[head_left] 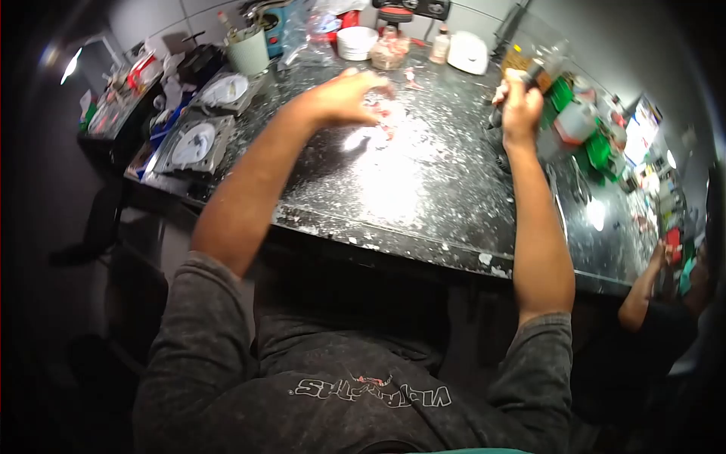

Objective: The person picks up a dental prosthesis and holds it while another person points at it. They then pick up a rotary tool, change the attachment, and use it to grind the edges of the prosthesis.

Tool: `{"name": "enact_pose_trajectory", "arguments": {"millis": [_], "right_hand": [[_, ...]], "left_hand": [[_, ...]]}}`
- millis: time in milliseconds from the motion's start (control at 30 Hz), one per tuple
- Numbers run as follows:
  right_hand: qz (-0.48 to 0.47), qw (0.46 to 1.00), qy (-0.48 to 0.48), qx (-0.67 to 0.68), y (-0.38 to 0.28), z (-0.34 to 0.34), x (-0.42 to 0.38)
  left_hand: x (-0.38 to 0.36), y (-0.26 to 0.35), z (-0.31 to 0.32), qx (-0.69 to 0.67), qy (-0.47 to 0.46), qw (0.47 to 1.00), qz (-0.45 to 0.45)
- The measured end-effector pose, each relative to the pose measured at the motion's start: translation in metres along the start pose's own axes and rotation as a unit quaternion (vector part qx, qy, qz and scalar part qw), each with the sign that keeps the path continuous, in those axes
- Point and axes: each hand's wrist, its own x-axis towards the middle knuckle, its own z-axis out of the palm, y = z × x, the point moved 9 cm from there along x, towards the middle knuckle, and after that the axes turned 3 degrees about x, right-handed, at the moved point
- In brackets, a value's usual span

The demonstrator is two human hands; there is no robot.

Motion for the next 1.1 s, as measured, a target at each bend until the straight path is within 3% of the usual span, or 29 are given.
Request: {"name": "enact_pose_trajectory", "arguments": {"millis": [67,100,167,233,267,300,367,500,533,633,700,800,867,967,1033,1100], "right_hand": [[-0.008,0.991,-0.012,-0.132,0.003,-0.003,-0.003],[-0.099,0.962,-0.004,-0.254,-0.013,0.007,-0.003],[-0.088,0.937,-0.026,-0.338,-0.029,0.025,-0.019],[0.015,0.933,-0.13,-0.334,-0.012,0.04,-0.024],[-0.044,0.912,-0.13,-0.386,0.004,0.04,-0.022],[-0.05,0.914,-0.204,-0.348,-0.014,0.062,-0.037],[0.038,0.902,-0.261,-0.343,-0.003,0.076,-0.044],[0.001,0.938,-0.246,-0.242,-0.015,0.091,-0.051],[0.03,0.944,-0.244,-0.219,-0.012,0.089,-0.05],[0.023,0.95,-0.227,-0.212,-0.018,0.086,-0.05],[0.003,0.948,-0.217,-0.232,-0.025,0.086,-0.051],[-0.065,0.939,-0.195,-0.274,-0.032,0.089,-0.053],[-0.057,0.95,-0.17,-0.254,-0.031,0.088,-0.053],[-0.045,0.949,-0.157,-0.269,-0.032,0.081,-0.049],[-0.055,0.882,-0.227,-0.409,-0.034,0.092,-0.051],[-0.087,0.879,-0.218,-0.415,-0.034,0.092,-0.052]], "left_hand": [[-0.016,0.0,0.002,-0.008,-0.028,0.999,0.026],[-0.02,0.006,0.002,-0.026,-0.017,0.998,0.06],[-0.022,0.004,0.004,-0.08,0.005,0.996,0.045],[-0.022,0.017,-0.005,-0.034,0.085,0.988,0.121],[-0.016,0.008,-0.008,-0.068,0.098,0.989,0.089],[-0.011,0.011,-0.012,-0.067,0.101,0.988,0.097],[0.0,-0.002,-0.018,-0.288,0.103,0.952,0.016],[0.011,0.014,-0.025,-0.416,0.069,0.906,0.026],[0.012,0.014,-0.023,-0.418,0.066,0.906,0.029],[0.009,0.016,-0.011,-0.483,0.064,0.873,0.028],[0.001,0.021,-0.013,-0.599,0.113,0.793,0.019],[-0.005,0.016,-0.007,-0.584,0.11,0.804,0.019],[-0.008,0.014,-0.003,-0.593,0.109,0.798,0.0],[-0.009,0.013,0.0,-0.645,0.13,0.752,-0.023],[-0.011,0.012,-0.002,-0.672,0.15,0.725,-0.017],[-0.012,0.014,-0.002,-0.665,0.16,0.729,-0.003]]}}
